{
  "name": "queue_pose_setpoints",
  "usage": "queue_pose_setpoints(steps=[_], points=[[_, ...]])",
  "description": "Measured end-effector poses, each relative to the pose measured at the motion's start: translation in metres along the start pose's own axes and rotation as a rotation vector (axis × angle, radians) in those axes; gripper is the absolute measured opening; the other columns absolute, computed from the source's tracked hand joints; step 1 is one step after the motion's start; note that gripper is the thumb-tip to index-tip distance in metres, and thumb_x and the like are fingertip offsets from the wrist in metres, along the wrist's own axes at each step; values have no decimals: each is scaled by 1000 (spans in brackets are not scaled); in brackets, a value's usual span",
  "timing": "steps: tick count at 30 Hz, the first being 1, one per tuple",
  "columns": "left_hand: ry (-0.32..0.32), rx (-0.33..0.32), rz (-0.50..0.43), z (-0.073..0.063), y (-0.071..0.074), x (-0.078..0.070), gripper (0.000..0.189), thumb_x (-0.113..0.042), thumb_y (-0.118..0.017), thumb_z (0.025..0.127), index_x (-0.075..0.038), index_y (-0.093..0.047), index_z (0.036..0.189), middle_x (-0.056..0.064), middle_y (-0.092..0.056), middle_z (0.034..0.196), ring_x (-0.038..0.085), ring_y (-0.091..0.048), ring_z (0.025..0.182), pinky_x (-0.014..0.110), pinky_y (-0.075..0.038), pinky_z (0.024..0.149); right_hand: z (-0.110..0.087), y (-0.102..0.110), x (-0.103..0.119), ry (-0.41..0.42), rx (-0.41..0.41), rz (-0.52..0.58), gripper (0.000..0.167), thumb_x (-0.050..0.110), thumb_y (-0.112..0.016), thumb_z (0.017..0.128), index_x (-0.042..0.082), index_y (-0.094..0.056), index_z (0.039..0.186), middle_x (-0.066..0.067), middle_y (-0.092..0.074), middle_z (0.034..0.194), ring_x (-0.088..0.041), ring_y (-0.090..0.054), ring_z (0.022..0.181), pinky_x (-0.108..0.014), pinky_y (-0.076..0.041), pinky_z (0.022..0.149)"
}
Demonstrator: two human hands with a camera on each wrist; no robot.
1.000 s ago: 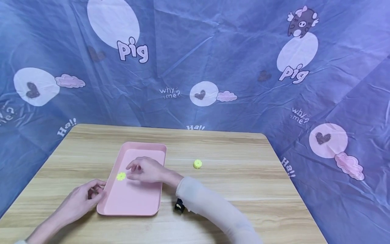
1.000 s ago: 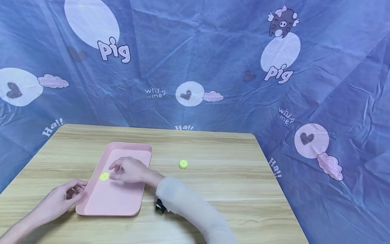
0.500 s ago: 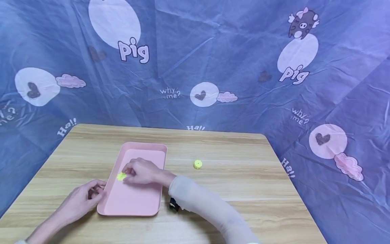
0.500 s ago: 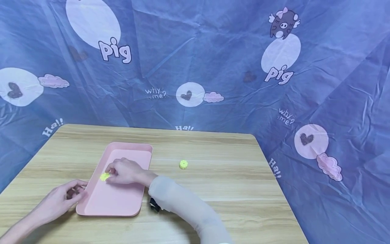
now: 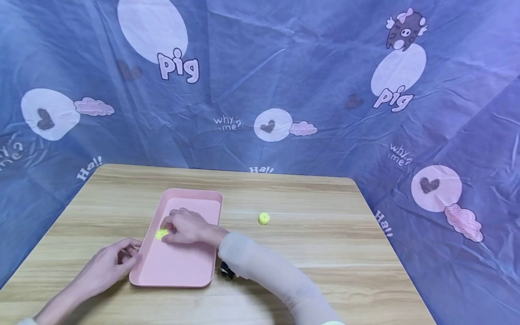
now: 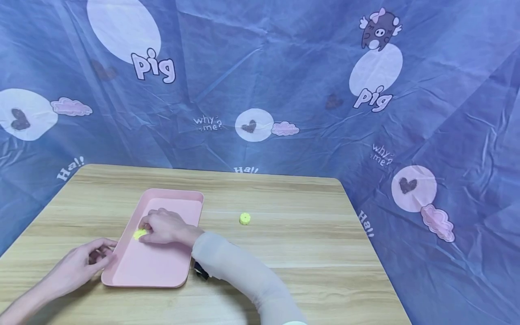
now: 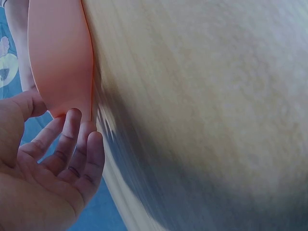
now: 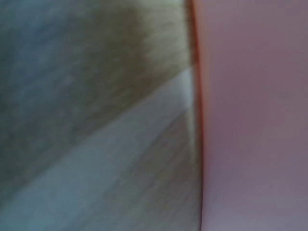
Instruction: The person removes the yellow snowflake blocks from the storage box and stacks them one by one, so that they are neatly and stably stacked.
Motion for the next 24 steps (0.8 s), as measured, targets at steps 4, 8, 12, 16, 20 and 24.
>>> queue_pose_setpoints(steps=[4,8,12,16,20,24], points=[[2,10,5,5,2,4,18,-6,-76,92,-8,-74,110,-9,-68,85,-11,-51,71,21,-45,64,6,0,-1,-18,4,-13,22,47,-73,96,32,-74,112,16,-56,95,0,-47,87,-12,-36,68],[-1,18,7,9,3,7,18,-6,-75,93,-7,-73,110,-9,-68,84,-11,-50,71,21,-45,64,12,0,-3,-32,7,-33,21,48,-73,95,33,-74,111,16,-55,94,0,-47,87,-12,-35,68],[-10,12,4,10,4,6,17,-6,-75,92,-7,-73,109,-11,-66,83,-11,-50,71,21,-45,63,15,0,-2,-42,16,-34,22,47,-74,95,33,-74,112,17,-54,94,0,-47,86,-12,-35,69],[-16,6,0,10,5,6,17,-5,-75,92,-7,-73,109,-11,-66,83,-10,-50,70,21,-45,63,16,0,-2,-62,23,-10,22,46,-77,93,33,-74,111,18,-56,95,1,-47,87,-11,-35,70],[-1,18,0,10,5,7,18,-7,-76,93,-8,-74,110,-10,-67,84,-10,-50,71,21,-44,63,16,0,-3,-85,39,31,24,44,-81,90,33,-74,111,19,-57,97,2,-48,90,-11,-36,74],[5,23,1,9,6,8,18,-7,-76,93,-8,-74,111,-10,-67,85,-10,-50,71,21,-44,63,16,0,-4,-102,43,77,25,41,-83,88,32,-74,109,21,-61,98,3,-50,93,-11,-37,75]])
Point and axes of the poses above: each hand's wrist, its own z-axis towards the middle knuckle, its own y-axis out of the back of the hand, x = y × z, the point moved 6 cm from there along z, towards the middle knuckle
